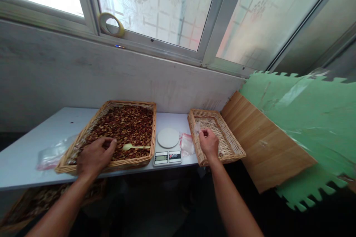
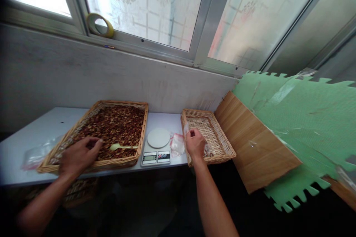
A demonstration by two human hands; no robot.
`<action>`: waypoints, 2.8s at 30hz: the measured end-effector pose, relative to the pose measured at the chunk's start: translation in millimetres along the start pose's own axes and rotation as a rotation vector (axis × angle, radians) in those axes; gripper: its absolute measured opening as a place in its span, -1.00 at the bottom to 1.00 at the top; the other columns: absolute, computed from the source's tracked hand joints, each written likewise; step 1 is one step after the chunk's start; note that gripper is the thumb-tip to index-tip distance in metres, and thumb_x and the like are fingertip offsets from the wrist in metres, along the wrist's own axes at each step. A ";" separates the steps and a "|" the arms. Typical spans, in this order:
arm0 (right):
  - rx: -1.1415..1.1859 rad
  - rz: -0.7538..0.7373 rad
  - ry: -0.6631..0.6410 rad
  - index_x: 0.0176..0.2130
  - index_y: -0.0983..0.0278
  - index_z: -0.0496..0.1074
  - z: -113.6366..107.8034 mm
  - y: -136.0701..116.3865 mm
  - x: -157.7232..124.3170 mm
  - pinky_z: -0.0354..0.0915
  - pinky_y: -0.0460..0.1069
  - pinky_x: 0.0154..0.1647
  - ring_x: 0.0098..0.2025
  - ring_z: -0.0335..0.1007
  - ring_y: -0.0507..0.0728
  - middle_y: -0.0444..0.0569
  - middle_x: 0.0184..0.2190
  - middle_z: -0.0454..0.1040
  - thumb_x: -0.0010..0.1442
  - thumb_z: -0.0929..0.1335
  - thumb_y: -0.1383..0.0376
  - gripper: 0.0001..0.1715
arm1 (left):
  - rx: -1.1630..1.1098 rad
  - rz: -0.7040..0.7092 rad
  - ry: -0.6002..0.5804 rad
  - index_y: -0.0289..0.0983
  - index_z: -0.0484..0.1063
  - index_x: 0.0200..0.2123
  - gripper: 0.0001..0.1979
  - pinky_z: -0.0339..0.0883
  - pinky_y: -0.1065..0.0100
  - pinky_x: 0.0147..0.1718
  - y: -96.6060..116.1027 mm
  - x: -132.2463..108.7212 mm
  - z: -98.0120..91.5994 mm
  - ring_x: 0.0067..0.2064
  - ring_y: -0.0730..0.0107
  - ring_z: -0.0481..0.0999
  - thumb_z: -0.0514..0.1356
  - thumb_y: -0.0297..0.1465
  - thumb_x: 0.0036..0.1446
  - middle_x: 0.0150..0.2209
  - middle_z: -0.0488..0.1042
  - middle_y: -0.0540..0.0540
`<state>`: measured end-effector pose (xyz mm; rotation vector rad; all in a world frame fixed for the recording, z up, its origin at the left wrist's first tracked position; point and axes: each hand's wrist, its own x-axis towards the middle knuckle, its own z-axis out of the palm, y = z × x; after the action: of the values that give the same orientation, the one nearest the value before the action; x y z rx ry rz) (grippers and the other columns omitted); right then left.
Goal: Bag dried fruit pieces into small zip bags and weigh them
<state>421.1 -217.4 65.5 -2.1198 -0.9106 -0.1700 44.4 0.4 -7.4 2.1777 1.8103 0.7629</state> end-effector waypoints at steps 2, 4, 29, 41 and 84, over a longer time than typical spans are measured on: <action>-0.055 -0.054 0.121 -0.27 0.26 0.53 -27.1 17.4 10.2 0.25 -0.02 -0.20 -0.31 0.49 0.16 0.02 -0.34 0.61 0.23 0.29 0.17 -0.72 | -0.006 0.005 -0.017 -0.14 0.56 -0.17 -0.64 0.29 0.27 -0.34 3.1 -1.7 -2.6 -0.26 0.15 0.54 0.11 -0.05 0.22 -0.21 0.62 -0.08; -0.124 -0.088 0.190 -0.26 0.27 0.53 -45.5 39.0 16.0 0.24 -0.01 -0.23 -0.33 0.47 0.16 0.03 -0.35 0.61 0.23 0.29 0.16 -0.71 | 0.000 -0.003 -0.020 -0.14 0.57 -0.18 -0.61 0.30 0.25 -0.36 5.4 -2.8 -4.5 -0.26 0.11 0.55 0.08 -0.03 0.23 -0.22 0.62 -0.11; -0.460 -0.106 -0.495 0.24 0.26 0.34 88.3 41.6 -60.8 0.36 0.01 -0.08 -0.03 0.55 0.21 0.19 0.00 0.56 0.29 0.33 0.36 -0.46 | -0.001 0.063 0.002 -0.16 0.56 -0.20 -0.64 0.31 0.25 -0.35 4.3 -4.2 -4.7 -0.22 0.07 0.59 0.06 -0.09 0.25 -0.23 0.63 -0.14; -0.416 -0.105 -0.343 -0.23 0.26 0.58 87.7 48.8 -65.4 0.27 -0.09 -0.14 -0.18 0.53 0.12 0.06 -0.24 0.60 0.35 0.34 0.27 -0.80 | 0.012 0.043 -0.001 -0.13 0.56 -0.19 -0.64 0.31 0.24 -0.36 7.1 -5.5 -3.9 -0.21 0.07 0.59 0.06 -0.07 0.25 -0.19 0.63 -0.12; 1.248 0.304 -0.520 -0.16 0.27 0.52 52.0 -95.0 -142.0 -0.06 -0.17 -0.67 -0.68 -0.01 -0.08 -0.27 -0.71 0.24 0.29 0.41 0.01 -0.63 | -1.577 -0.319 -0.607 -0.31 0.59 -0.10 -0.53 0.46 0.26 -0.07 122.3 -116.8 -23.6 -0.10 0.20 0.64 0.36 -0.05 0.10 -0.14 0.65 -0.22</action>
<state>245.5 -218.3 33.1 -1.0642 -0.6524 0.9144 123.5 -143.2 40.6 0.8475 0.6406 0.8281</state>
